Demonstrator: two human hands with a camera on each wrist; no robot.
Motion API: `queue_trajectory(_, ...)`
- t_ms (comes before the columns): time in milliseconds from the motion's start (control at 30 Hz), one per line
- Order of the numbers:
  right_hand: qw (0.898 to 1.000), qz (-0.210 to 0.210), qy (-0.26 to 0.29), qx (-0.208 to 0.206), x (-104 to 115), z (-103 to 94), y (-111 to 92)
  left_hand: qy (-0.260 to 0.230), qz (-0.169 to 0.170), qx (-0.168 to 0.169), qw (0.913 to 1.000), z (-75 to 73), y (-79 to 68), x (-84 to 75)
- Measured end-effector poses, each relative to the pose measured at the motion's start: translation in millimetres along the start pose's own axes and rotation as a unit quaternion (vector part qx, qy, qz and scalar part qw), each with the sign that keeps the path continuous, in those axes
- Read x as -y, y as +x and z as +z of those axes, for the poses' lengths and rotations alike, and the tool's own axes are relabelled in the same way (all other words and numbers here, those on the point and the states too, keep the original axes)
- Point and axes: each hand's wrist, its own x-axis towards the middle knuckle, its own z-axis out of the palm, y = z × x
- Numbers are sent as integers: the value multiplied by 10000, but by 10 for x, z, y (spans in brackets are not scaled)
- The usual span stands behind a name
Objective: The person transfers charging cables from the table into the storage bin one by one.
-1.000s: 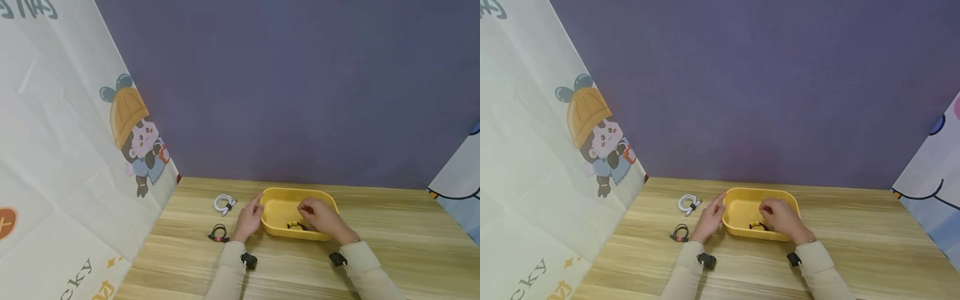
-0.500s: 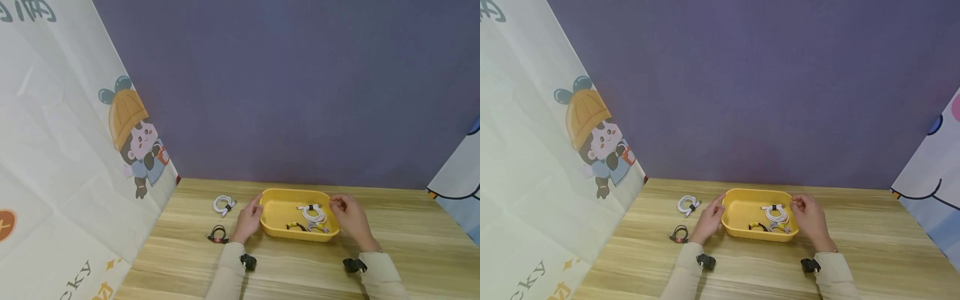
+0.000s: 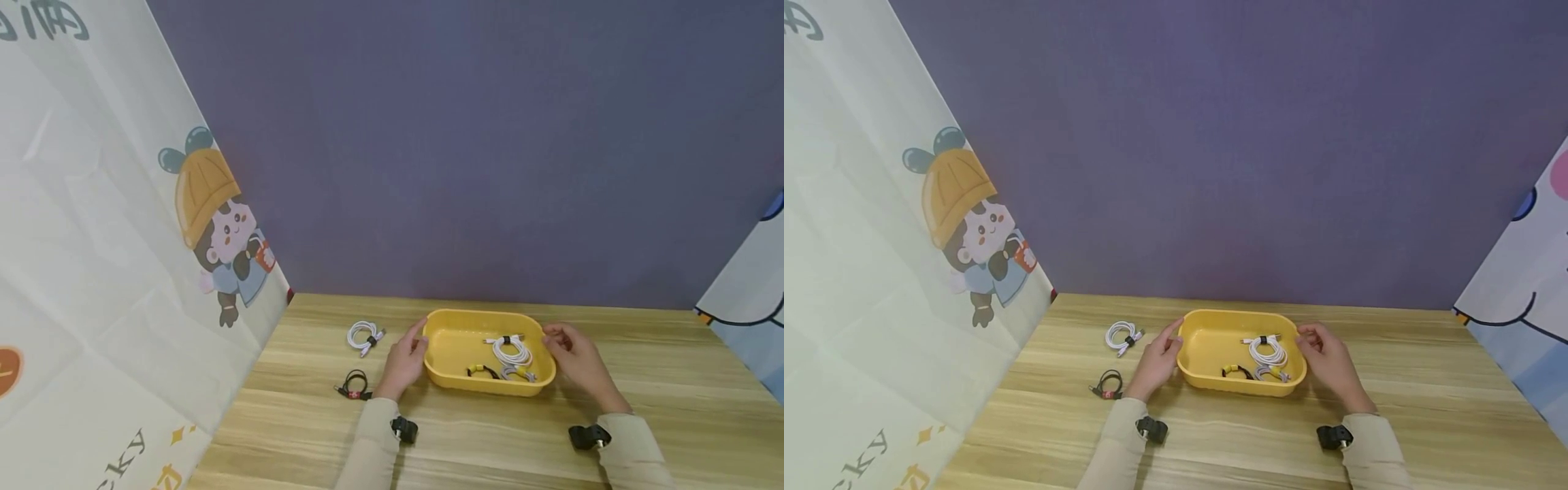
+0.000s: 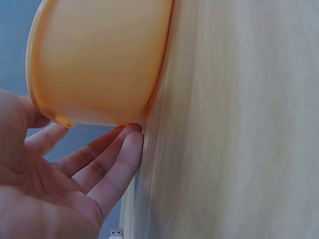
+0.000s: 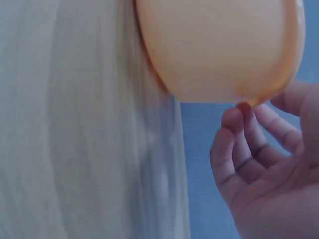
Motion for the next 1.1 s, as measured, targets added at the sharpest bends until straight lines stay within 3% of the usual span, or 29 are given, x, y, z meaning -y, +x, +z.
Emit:
queue_trajectory(133, 9990, 130, 290, 304, -59, -2, -12, -3, -11, -3, 10000, 3, 0, 0)
queue_trajectory(333, 9957, -56, 776, 510, -163, 1, -28, -59, -32, 14, 10000, 11, 0, 7)
queue_trajectory(600, 9762, 445, 1746, 1205, -213, -53, -57, -117, -45, 49, 9999, 16, -3, 5)
queue_trajectory(833, 9709, 454, 1710, 1617, -206, -131, -70, -77, -41, 36, 10000, 17, 1, 12)
queue_trajectory(1100, 9792, 305, 1022, 1729, -210, -176, -60, -96, -75, 3, 9999, 20, 0, 12)
